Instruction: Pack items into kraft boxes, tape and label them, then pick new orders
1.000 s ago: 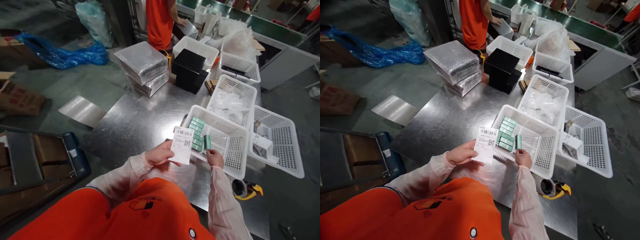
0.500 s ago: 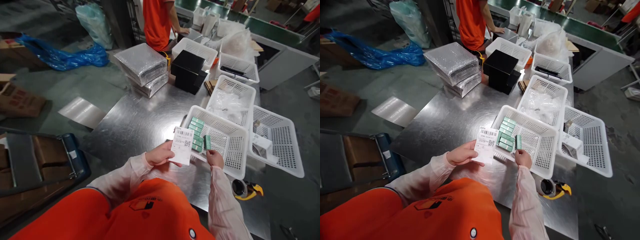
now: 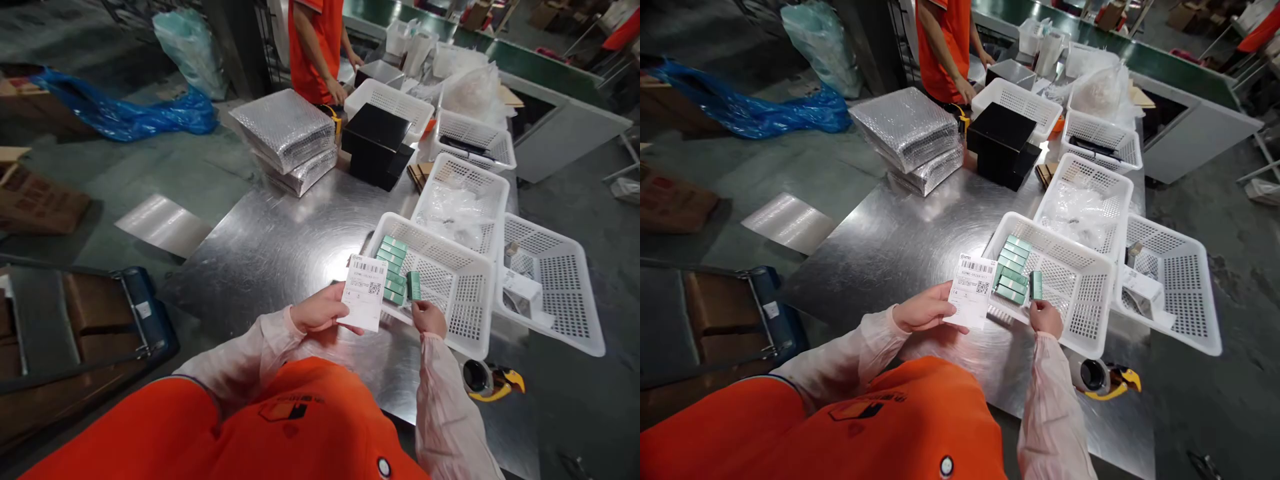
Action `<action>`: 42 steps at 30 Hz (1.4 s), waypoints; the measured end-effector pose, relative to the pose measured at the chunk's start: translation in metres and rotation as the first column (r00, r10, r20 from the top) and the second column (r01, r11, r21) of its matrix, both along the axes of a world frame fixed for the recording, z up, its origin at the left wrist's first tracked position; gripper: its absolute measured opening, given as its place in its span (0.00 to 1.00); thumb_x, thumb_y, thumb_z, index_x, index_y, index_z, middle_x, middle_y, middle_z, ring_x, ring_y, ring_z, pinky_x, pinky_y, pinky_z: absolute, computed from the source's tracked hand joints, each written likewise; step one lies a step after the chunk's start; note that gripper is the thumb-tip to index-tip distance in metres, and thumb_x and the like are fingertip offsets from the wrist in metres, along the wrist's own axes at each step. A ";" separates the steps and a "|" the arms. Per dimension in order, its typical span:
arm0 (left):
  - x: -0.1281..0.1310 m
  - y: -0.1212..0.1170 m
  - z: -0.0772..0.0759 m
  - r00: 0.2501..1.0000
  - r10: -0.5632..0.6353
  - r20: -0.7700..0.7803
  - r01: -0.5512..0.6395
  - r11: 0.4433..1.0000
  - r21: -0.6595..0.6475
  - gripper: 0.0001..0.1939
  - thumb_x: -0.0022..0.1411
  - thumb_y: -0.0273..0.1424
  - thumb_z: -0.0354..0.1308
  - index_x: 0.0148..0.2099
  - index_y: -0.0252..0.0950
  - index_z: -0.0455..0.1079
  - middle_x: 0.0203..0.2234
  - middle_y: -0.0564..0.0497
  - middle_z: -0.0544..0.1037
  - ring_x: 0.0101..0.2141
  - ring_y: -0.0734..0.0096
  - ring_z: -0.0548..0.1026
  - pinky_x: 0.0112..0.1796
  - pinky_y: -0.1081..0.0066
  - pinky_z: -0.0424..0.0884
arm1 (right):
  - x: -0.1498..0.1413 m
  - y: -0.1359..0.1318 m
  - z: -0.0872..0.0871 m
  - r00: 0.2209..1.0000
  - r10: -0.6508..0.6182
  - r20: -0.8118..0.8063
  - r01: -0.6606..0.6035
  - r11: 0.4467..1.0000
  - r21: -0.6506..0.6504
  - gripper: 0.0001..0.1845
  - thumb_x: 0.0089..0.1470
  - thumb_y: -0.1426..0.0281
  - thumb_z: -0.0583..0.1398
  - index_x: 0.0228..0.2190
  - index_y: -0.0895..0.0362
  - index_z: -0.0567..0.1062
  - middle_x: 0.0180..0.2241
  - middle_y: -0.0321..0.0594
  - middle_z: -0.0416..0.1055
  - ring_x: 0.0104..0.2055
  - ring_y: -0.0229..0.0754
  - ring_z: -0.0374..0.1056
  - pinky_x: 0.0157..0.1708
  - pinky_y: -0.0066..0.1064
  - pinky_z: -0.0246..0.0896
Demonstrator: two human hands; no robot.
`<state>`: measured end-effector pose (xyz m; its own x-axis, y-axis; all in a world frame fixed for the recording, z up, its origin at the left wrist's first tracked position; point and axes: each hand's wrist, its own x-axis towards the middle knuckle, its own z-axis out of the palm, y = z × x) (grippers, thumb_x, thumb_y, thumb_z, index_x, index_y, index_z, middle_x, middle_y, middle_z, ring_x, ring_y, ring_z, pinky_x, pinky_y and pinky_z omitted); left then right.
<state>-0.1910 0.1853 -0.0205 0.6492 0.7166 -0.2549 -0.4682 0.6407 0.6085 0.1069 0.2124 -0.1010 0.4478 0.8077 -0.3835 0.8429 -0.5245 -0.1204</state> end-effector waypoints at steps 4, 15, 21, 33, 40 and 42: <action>0.000 0.000 -0.001 1.000 0.009 0.007 -0.009 1.000 -0.024 0.29 0.43 0.17 0.54 0.50 0.34 0.67 0.50 0.41 0.74 0.45 0.51 0.76 0.32 0.63 0.79 | 0.000 0.000 -0.001 1.000 -0.003 0.005 0.003 1.000 0.000 0.18 0.53 0.58 0.55 0.40 0.50 0.78 0.42 0.39 0.76 0.45 0.51 0.69 0.39 0.36 0.61; 0.000 -0.002 -0.003 1.000 0.022 -0.005 -0.022 0.999 -0.026 0.30 0.42 0.16 0.54 0.51 0.33 0.67 0.49 0.41 0.75 0.44 0.53 0.76 0.33 0.63 0.78 | -0.002 0.000 0.003 1.000 -0.009 0.001 0.009 1.000 -0.008 0.17 0.53 0.59 0.55 0.40 0.51 0.78 0.42 0.39 0.76 0.46 0.50 0.70 0.41 0.36 0.61; 0.000 -0.002 -0.003 1.000 0.019 0.001 -0.019 1.000 -0.014 0.30 0.43 0.16 0.54 0.52 0.33 0.66 0.48 0.41 0.75 0.44 0.52 0.76 0.33 0.64 0.78 | -0.001 -0.001 0.001 1.000 -0.002 0.000 0.002 1.000 0.000 0.17 0.53 0.59 0.55 0.40 0.50 0.78 0.43 0.38 0.76 0.45 0.50 0.70 0.40 0.35 0.61; -0.001 -0.004 -0.002 0.999 0.023 -0.022 -0.024 0.999 -0.027 0.28 0.45 0.16 0.55 0.50 0.34 0.67 0.48 0.42 0.76 0.44 0.53 0.76 0.33 0.65 0.78 | -0.004 0.000 0.005 0.999 0.009 -0.032 -0.007 0.999 0.035 0.15 0.54 0.62 0.56 0.38 0.54 0.79 0.41 0.44 0.76 0.44 0.52 0.70 0.41 0.39 0.62; -0.006 -0.011 0.008 0.989 0.015 -0.150 -0.030 0.994 -0.101 0.30 0.43 0.19 0.59 0.51 0.36 0.66 0.49 0.43 0.75 0.47 0.52 0.75 0.34 0.64 0.78 | -0.008 -0.008 0.007 0.999 -0.009 -0.038 0.009 1.000 0.012 0.14 0.55 0.63 0.55 0.37 0.52 0.79 0.39 0.42 0.76 0.43 0.47 0.70 0.41 0.35 0.63; -0.008 -0.012 0.010 0.981 0.002 -0.193 -0.027 0.991 -0.127 0.29 0.43 0.20 0.61 0.51 0.37 0.66 0.50 0.44 0.75 0.48 0.51 0.74 0.35 0.65 0.78 | -0.009 -0.010 0.006 0.999 -0.023 -0.039 0.023 1.000 0.009 0.14 0.55 0.64 0.55 0.37 0.51 0.79 0.39 0.40 0.77 0.43 0.46 0.70 0.40 0.33 0.62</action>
<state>-0.1992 0.1732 -0.0106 0.5690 0.6785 -0.4647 -0.3600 0.7136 0.6010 0.0979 0.2019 -0.0954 0.4510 0.8011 -0.3935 0.8253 -0.5422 -0.1578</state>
